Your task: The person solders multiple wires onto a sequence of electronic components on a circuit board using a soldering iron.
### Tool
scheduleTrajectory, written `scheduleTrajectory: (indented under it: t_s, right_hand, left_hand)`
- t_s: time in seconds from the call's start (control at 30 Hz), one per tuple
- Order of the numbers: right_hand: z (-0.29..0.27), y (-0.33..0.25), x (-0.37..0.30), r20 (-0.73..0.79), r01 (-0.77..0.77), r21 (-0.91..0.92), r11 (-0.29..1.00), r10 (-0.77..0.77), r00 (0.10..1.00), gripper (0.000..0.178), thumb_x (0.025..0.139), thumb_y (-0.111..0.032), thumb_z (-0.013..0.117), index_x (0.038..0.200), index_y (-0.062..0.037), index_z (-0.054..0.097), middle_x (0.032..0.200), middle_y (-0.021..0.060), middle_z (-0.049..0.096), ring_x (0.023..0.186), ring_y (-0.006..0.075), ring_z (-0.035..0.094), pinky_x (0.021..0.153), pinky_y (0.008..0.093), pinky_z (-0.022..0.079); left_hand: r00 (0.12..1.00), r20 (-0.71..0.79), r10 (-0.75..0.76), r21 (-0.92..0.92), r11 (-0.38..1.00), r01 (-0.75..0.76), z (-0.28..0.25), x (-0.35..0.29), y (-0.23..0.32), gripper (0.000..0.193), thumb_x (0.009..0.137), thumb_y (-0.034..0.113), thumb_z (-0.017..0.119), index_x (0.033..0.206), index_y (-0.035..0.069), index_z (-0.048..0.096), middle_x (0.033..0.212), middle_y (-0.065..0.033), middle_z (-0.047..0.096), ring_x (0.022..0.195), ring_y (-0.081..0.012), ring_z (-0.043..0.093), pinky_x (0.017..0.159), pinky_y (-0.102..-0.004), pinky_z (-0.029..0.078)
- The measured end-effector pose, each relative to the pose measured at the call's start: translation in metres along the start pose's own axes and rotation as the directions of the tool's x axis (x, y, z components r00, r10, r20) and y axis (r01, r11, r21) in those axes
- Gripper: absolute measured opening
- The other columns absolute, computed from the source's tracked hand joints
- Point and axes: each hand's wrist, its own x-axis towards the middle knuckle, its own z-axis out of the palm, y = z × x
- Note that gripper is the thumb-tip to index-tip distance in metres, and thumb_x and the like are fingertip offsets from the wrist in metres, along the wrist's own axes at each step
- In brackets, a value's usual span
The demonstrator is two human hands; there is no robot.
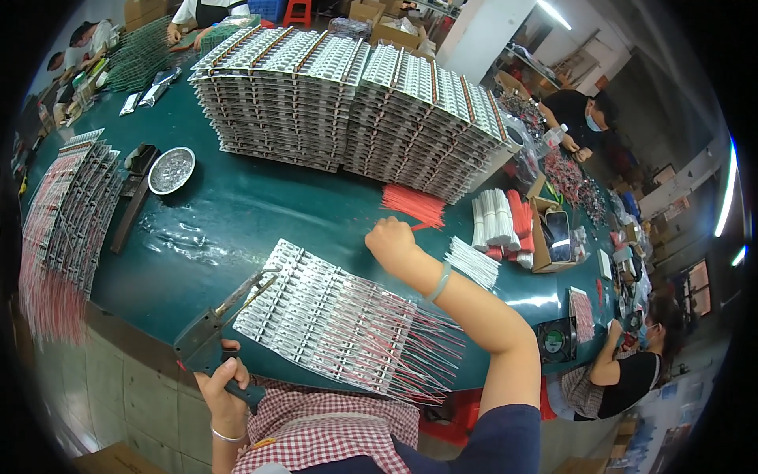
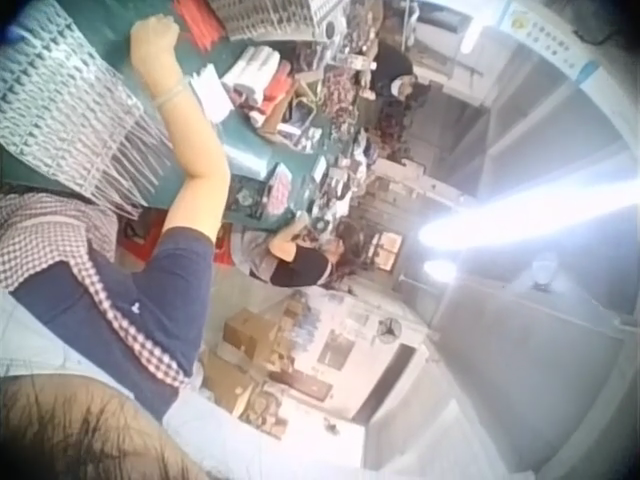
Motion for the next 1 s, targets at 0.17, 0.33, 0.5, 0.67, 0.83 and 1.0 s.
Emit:
scheduleTrajectory:
  t_s: [0.17, 0.33, 0.5, 0.67, 0.83, 1.0]
  right_hand:
    - [-0.001, -0.005, 0.0, 0.013, 0.012, -0.029, 0.999, -0.012, 1.0, 0.018, 0.07, -0.008, 0.076, 0.087, -0.0071, 0.075, 0.096, 0.01, 0.069, 0.093, 0.0239, 0.067, 0.071, 0.0336, 0.057]
    - [0.003, -0.006, -0.005, -0.186, 0.018, 0.02, 1.0, -0.014, 0.982, 0.017, 0.066, -0.009, 0.075, 0.082, -0.0076, 0.074, 0.089, 0.0089, 0.068, 0.09, 0.0234, 0.066, 0.067, 0.0327, 0.056]
    - [0.003, -0.011, -0.008, -0.25, 0.003, -0.117, 0.993, -0.032, 0.968, 0.008, 0.068, -0.012, 0.072, 0.075, -0.0088, 0.074, 0.084, 0.0068, 0.068, 0.083, 0.0225, 0.065, 0.063, 0.0361, 0.048]
    - [0.013, -0.019, -0.002, -0.13, 0.037, -0.143, 0.989, -0.055, 0.99, 0.006, 0.068, -0.012, 0.072, 0.073, -0.0099, 0.074, 0.082, 0.0062, 0.067, 0.081, 0.0223, 0.064, 0.063, 0.0368, 0.046]
    - [0.009, -0.016, -0.001, -0.251, 0.02, -0.075, 0.997, -0.039, 0.967, 0.004, 0.066, -0.011, 0.072, 0.07, -0.0107, 0.073, 0.079, 0.0063, 0.067, 0.079, 0.0214, 0.064, 0.063, 0.0346, 0.049]
    - [0.006, -0.02, -0.002, -0.239, 0.056, -0.14, 0.989, -0.089, 0.967, 0.005, 0.063, -0.01, 0.074, 0.066, -0.0114, 0.071, 0.075, 0.0051, 0.065, 0.077, 0.0202, 0.064, 0.059, 0.0312, 0.05]
  left_hand:
    - [1.0, 0.003, -0.019, -0.038, 0.999, 0.019, 0.002, -0.001, 0.002, 0.043, 0.077, -0.002, 0.063, 0.117, -0.006, 0.05, 0.103, -0.0203, 0.06, 0.058, -0.0155, 0.055, 0.043, -0.0256, 0.045]
    - [0.997, 0.037, -0.07, -0.035, 0.997, 0.071, 0.002, 0.004, 0.003, 0.041, 0.078, 0.0, 0.063, 0.116, -0.007, 0.051, 0.102, -0.02, 0.06, 0.057, -0.0146, 0.054, 0.044, -0.0251, 0.045]
    - [0.997, 0.035, -0.075, -0.016, 0.997, 0.075, 0.007, 0.005, 0.003, 0.037, 0.077, -0.001, 0.062, 0.113, -0.006, 0.054, 0.102, -0.0196, 0.061, 0.057, -0.0148, 0.053, 0.044, -0.0248, 0.044]
    - [0.995, 0.034, -0.09, 0.002, 0.996, 0.09, 0.013, 0.005, -0.001, 0.037, 0.077, 0.0, 0.063, 0.112, -0.007, 0.054, 0.101, -0.0197, 0.061, 0.055, -0.0148, 0.053, 0.044, -0.0251, 0.043]
    - [0.993, 0.003, -0.122, 0.046, 0.992, 0.121, 0.01, 0.008, 0.001, 0.035, 0.077, 0.003, 0.066, 0.109, -0.009, 0.056, 0.1, -0.0206, 0.061, 0.055, -0.0145, 0.052, 0.046, -0.0244, 0.043]
    - [0.99, 0.039, -0.136, 0.047, 0.99, 0.134, 0.014, 0.012, -0.003, 0.036, 0.079, 0.002, 0.066, 0.111, -0.009, 0.055, 0.102, -0.0207, 0.062, 0.055, -0.0146, 0.053, 0.045, -0.0254, 0.043]
